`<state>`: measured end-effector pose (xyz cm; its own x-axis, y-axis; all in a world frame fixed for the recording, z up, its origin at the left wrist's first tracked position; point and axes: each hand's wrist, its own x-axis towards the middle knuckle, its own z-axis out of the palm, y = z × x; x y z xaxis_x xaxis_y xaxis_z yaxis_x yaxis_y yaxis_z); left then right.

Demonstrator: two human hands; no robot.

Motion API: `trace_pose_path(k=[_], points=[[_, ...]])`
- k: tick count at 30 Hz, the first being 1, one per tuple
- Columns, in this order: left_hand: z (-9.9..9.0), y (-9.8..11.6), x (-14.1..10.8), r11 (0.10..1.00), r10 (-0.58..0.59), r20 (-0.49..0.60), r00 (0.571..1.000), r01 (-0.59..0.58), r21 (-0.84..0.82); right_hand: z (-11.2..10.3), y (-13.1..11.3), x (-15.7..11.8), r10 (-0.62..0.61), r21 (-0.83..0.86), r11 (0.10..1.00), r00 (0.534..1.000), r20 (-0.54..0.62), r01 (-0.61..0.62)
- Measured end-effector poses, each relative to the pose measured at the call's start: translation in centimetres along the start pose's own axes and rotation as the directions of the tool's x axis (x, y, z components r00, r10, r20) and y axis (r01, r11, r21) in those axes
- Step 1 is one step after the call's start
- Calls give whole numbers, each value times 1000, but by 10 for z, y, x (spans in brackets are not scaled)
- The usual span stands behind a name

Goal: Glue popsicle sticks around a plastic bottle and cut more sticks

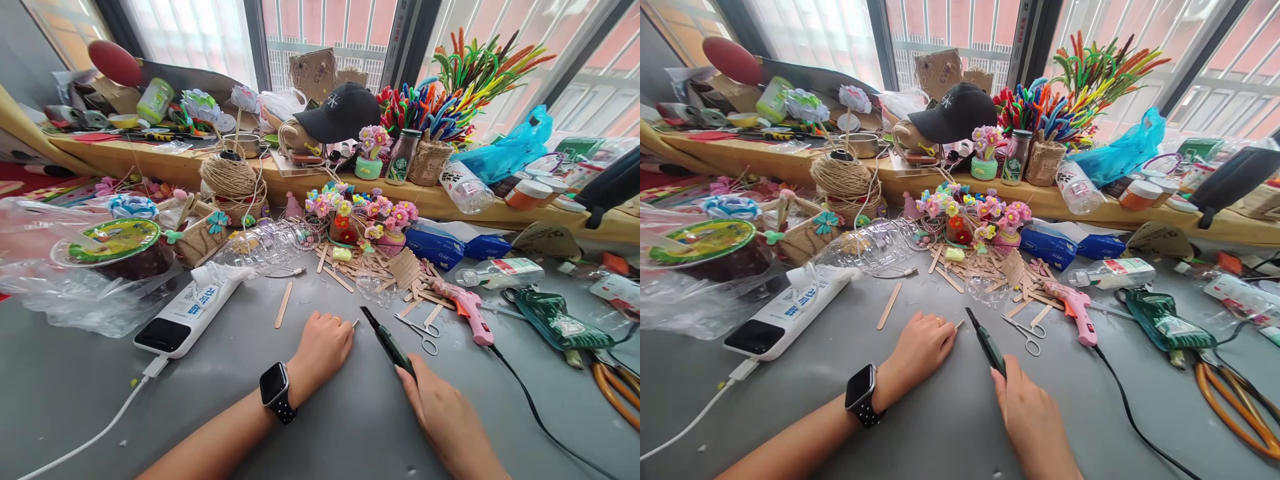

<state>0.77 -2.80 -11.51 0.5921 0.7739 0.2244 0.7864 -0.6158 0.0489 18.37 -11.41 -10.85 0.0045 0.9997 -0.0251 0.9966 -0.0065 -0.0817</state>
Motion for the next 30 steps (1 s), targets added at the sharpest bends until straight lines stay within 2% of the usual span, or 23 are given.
trace_pose_path(k=[4, 11, 18, 25, 30], points=[[0, 1, 0, 1000, -21, 18, 1000, 21, -7, 2, -6, 0, -54, -99, 994, 997, -63, 48], [-1, 2, 0, 1000, -28, 24, 999, 28, -9, 1, -8, 1, -148, -111, 986, 969, -196, 128], [-1, 2, 1, 999, -28, 28, 999, 29, -20, -1, -10, 0, -123, -147, 984, 980, -155, 100], [-1, 2, 0, 999, -26, 13, 1000, 26, -32, -3, -13, 0, -144, -183, 977, 973, -182, 110], [-3, 2, 0, 999, -21, 17, 1000, 21, -29, -5, -12, 0, -87, -155, 986, 986, -140, 65]])
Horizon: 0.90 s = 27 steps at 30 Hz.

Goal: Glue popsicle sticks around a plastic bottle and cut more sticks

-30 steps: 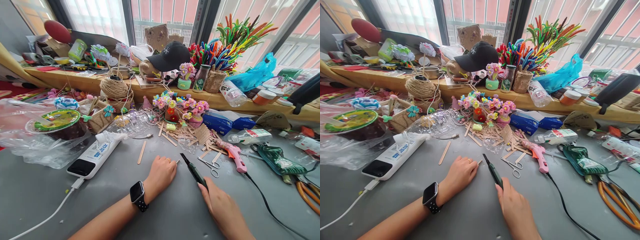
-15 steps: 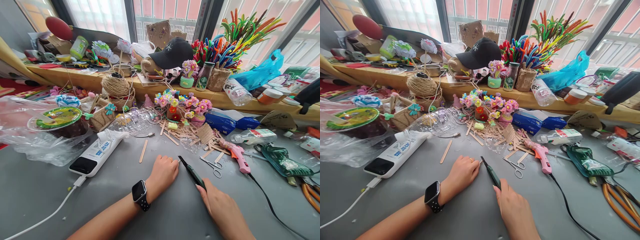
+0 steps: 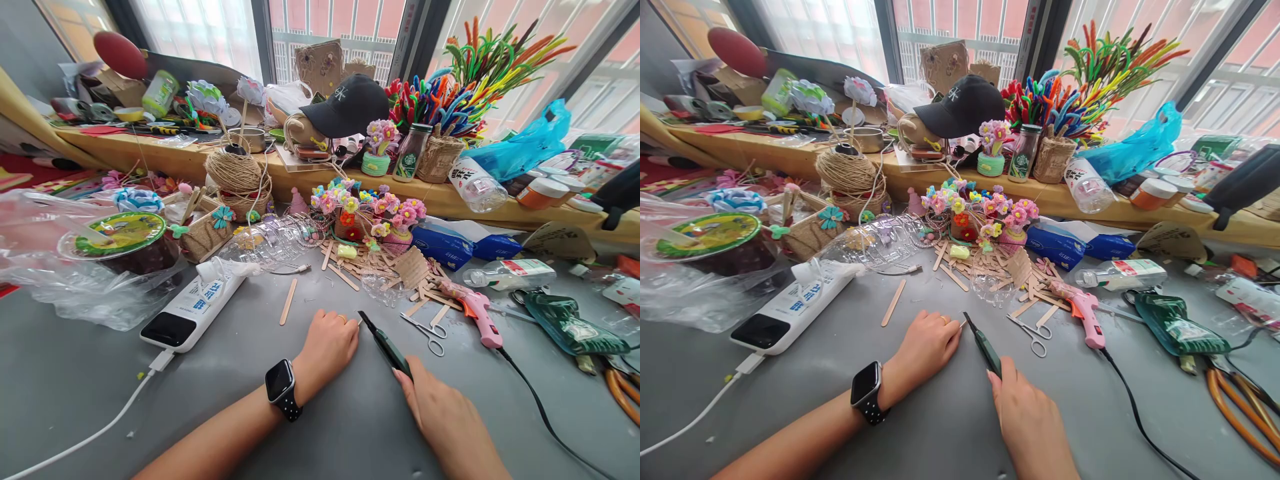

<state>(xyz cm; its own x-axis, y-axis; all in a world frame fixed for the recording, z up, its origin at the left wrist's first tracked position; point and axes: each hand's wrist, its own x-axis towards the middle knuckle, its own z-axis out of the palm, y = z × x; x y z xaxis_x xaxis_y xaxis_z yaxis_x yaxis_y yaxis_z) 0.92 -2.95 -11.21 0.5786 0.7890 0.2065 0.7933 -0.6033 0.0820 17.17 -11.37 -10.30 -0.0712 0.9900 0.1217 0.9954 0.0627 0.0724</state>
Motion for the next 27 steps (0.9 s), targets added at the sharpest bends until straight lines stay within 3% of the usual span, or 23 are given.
trace_pose_path(k=[12, 27], points=[[1, 0, 0, 1000, -12, -6, 1000, 12, -25, 5, 1, -2, -52, -17, 999, 998, -19, 52], [1, 1, 0, 1000, -19, -16, 1000, 19, -15, -2, -5, -1, -24, -1, 1000, 998, -61, 24]])
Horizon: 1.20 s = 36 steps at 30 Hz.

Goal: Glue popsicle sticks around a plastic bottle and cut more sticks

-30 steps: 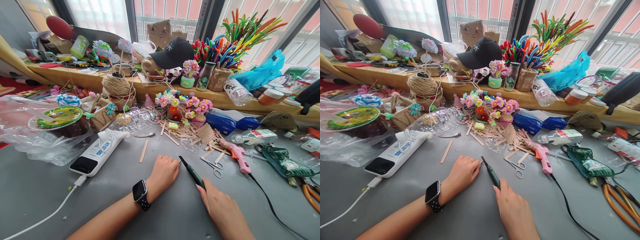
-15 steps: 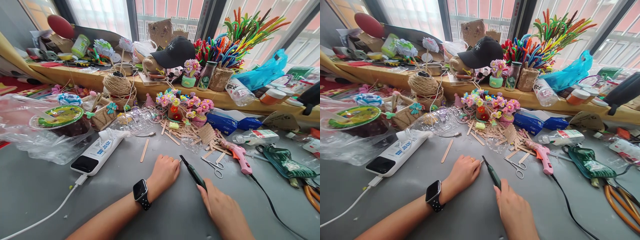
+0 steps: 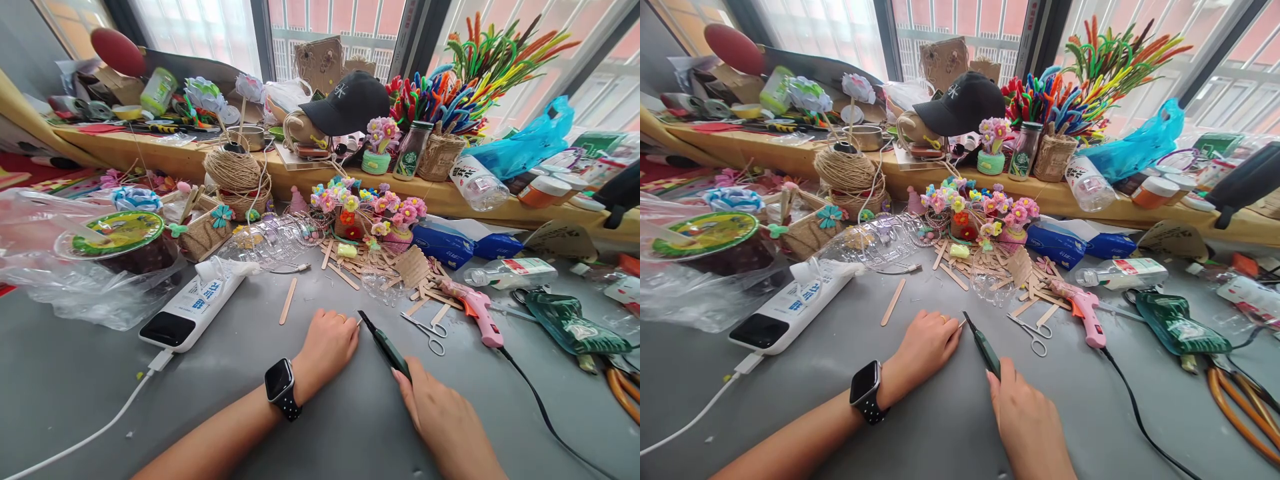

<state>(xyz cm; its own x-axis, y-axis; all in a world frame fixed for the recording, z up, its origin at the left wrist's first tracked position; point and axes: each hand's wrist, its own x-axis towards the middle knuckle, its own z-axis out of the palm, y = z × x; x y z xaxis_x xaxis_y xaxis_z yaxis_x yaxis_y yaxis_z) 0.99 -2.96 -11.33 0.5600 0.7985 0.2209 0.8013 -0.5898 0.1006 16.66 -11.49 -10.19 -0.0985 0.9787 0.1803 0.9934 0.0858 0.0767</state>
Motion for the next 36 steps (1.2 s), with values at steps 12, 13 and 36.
trace_pose_path(k=[12, 13, 36], points=[[-1, 0, 0, 1000, 5, 4, 1000, -5, -4, 5, -6, 0, 18, -128, 992, 994, 109, -4], [-1, 0, 0, 1000, 2, 7, 1000, -2, -3, 5, -6, 0, 27, -134, 991, 991, 132, -9], [1, -2, 3, 995, 70, 53, 996, -73, 66, -6, -12, 4, 102, -111, 991, 960, 262, -75]])
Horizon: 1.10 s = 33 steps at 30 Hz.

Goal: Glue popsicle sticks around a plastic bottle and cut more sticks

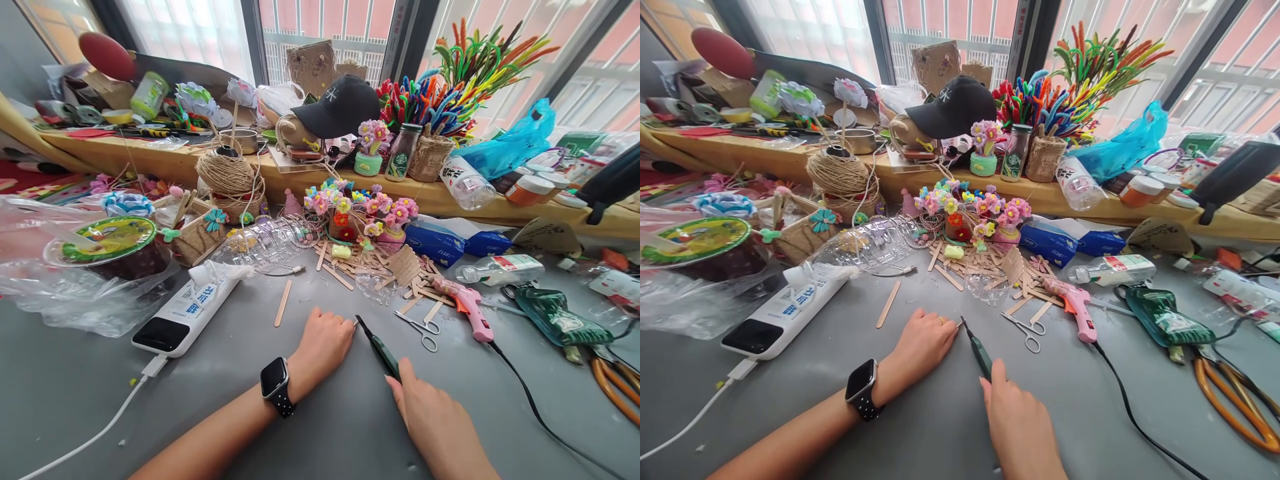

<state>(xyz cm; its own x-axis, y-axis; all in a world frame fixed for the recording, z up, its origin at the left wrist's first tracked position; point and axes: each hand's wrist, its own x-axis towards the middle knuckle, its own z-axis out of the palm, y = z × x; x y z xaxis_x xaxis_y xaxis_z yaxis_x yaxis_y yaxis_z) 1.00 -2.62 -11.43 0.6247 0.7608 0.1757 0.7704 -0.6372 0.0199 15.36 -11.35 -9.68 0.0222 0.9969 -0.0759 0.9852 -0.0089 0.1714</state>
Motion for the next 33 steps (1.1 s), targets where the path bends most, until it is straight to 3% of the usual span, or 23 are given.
trace_pose_path(k=[16, 21, 33], points=[[-1, 0, -1, 1000, -7, 6, 1000, 7, 2, -2, 0, 2, 7, -8, 1000, 999, 40, -7], [0, 0, -1, 1000, 11, 1, 1000, -11, -3, 4, 2, -2, -13, 57, 998, 997, 82, 9], [-1, -1, 0, 1000, 20, -18, 1000, -19, 11, -7, 1, 0, 10, 41, 999, 994, 109, -14]])
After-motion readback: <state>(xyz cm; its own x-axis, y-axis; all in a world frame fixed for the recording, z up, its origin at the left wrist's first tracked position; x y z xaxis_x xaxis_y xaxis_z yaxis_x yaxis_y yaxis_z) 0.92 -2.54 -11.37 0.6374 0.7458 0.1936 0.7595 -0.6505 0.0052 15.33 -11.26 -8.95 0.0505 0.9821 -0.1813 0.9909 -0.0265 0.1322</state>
